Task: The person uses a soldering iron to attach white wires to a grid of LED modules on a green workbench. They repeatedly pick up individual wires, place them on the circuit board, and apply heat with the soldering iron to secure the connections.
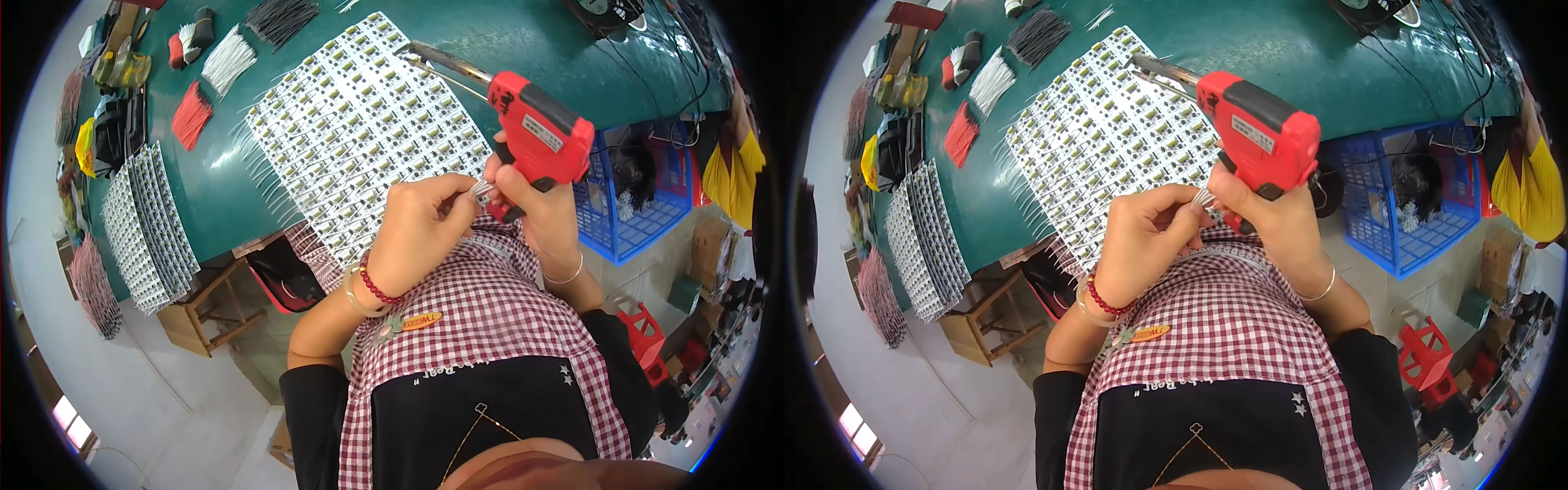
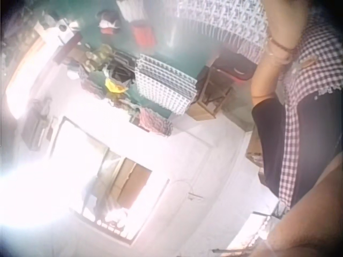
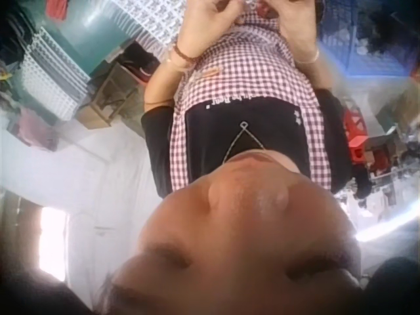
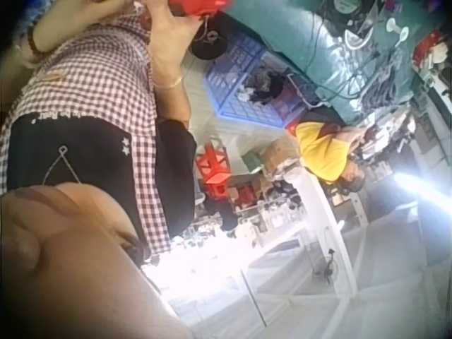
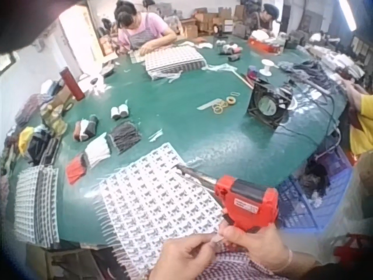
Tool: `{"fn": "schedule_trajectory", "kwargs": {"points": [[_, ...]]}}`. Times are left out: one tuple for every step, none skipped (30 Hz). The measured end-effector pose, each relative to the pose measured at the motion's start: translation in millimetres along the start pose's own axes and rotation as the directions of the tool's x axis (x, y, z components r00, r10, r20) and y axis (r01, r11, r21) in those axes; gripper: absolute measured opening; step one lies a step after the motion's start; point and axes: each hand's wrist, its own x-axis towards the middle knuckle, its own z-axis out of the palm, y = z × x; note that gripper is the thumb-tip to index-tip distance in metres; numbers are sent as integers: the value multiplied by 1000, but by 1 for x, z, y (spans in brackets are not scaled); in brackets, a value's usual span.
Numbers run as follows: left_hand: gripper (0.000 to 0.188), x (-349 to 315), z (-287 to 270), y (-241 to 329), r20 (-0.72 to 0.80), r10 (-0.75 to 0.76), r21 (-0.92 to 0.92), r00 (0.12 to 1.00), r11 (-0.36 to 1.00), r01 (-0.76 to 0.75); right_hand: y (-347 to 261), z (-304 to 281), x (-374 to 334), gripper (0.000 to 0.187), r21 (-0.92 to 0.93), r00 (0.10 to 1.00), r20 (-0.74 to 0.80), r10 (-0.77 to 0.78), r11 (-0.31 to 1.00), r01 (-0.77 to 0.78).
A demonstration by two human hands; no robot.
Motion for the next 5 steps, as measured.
{"fn": "schedule_trajectory", "kwargs": {"points": [[15,-1,0,0,-5,-20,-27,1000,999,20,1,-3,-1,45,-43,1000,25,-4,999,5],[16,-1,-1,-1,-5,-15,22,1000,1000,15,1,-2,-3,37,-74,998,35,-59,995,62],[16,-1,-1,-2,-5,-10,71,1000,997,11,1,2,-6,29,-103,992,47,-114,988,119],[16,-2,-1,-4,1,-6,115,1000,993,6,1,6,-10,22,-137,985,55,-166,975,173],[16,-2,0,-5,4,-8,112,1000,994,8,-1,9,-14,19,-194,991,31,-129,972,133]]}}
